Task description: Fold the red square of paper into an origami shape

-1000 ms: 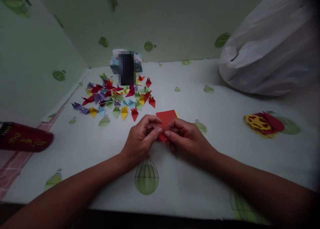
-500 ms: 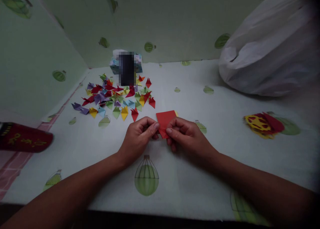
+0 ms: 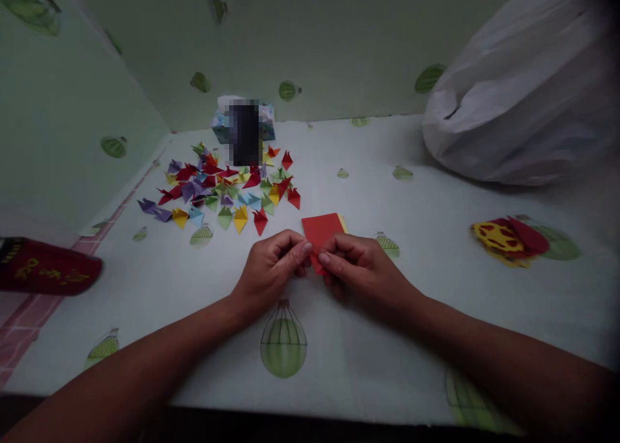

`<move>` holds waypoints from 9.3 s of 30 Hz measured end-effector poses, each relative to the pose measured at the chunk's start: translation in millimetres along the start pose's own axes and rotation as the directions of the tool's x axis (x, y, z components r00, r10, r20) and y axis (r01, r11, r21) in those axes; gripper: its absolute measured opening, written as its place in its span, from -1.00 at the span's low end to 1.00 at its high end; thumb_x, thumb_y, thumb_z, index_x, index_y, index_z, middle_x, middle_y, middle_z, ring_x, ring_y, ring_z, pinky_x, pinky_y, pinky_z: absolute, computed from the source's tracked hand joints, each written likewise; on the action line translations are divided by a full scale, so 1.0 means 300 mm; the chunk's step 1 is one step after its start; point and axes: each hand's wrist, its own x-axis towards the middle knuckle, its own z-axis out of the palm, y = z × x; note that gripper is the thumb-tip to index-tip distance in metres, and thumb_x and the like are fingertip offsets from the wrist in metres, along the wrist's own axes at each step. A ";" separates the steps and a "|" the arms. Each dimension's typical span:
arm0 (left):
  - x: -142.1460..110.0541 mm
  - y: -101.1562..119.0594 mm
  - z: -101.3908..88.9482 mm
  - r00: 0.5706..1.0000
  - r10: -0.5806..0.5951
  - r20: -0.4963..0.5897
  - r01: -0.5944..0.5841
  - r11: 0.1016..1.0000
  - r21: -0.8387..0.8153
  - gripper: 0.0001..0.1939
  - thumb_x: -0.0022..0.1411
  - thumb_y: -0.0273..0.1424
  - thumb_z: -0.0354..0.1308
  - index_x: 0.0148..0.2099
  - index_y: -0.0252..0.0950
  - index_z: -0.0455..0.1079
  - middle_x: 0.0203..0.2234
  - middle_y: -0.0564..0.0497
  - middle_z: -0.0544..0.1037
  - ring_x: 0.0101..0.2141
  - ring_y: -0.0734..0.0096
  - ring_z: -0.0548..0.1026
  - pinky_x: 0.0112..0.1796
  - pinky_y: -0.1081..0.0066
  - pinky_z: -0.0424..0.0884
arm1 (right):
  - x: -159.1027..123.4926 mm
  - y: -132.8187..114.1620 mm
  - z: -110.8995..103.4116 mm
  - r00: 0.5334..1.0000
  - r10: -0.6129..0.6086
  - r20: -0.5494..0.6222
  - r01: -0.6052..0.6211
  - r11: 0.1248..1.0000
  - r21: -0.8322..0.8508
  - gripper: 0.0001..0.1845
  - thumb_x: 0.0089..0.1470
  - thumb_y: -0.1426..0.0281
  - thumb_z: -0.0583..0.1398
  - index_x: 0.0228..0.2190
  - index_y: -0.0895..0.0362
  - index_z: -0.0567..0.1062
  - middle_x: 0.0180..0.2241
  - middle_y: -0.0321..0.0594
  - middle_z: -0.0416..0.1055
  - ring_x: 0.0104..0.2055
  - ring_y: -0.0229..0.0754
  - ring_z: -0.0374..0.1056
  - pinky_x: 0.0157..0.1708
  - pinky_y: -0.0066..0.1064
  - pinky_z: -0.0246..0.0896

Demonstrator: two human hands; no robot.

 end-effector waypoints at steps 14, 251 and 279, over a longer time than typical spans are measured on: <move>0.007 0.009 0.007 0.996 -0.065 0.058 0.070 0.994 -0.084 -0.87 0.19 -0.37 0.23 -0.36 -0.32 0.41 -0.54 0.10 0.44 -0.51 0.53 0.37 -0.45 0.49 0.29 | 0.019 0.003 -0.013 0.996 -0.056 -0.064 0.055 0.998 -0.022 -0.73 0.10 0.26 0.25 -0.53 0.14 0.42 -0.56 -0.34 0.32 -0.50 -0.30 0.21 -0.48 -0.43 0.11; -0.002 -0.007 0.014 0.993 -0.020 -0.120 0.010 0.996 -0.087 -0.86 0.06 -0.43 0.34 -0.41 -0.29 0.42 -0.47 0.06 0.53 -0.43 0.47 0.48 -0.38 0.46 0.42 | 0.027 0.040 -0.001 0.999 -0.015 -0.037 0.022 0.979 0.205 -0.72 0.07 0.26 0.34 -0.48 0.14 0.40 -0.56 -0.38 0.38 -0.56 -0.36 0.29 -0.49 -0.45 0.21; 0.025 0.009 -0.018 0.977 -0.199 0.075 0.209 0.961 -0.179 -0.78 0.14 -0.28 0.34 -0.39 -0.31 0.45 -0.57 0.05 0.56 -0.52 0.47 0.52 -0.40 0.45 0.47 | 0.036 0.029 -0.005 0.995 0.100 0.008 -0.099 0.966 0.240 -0.72 -0.06 0.25 0.38 -0.47 0.13 0.41 -0.62 -0.42 0.33 -0.64 -0.38 0.20 -0.62 -0.49 0.16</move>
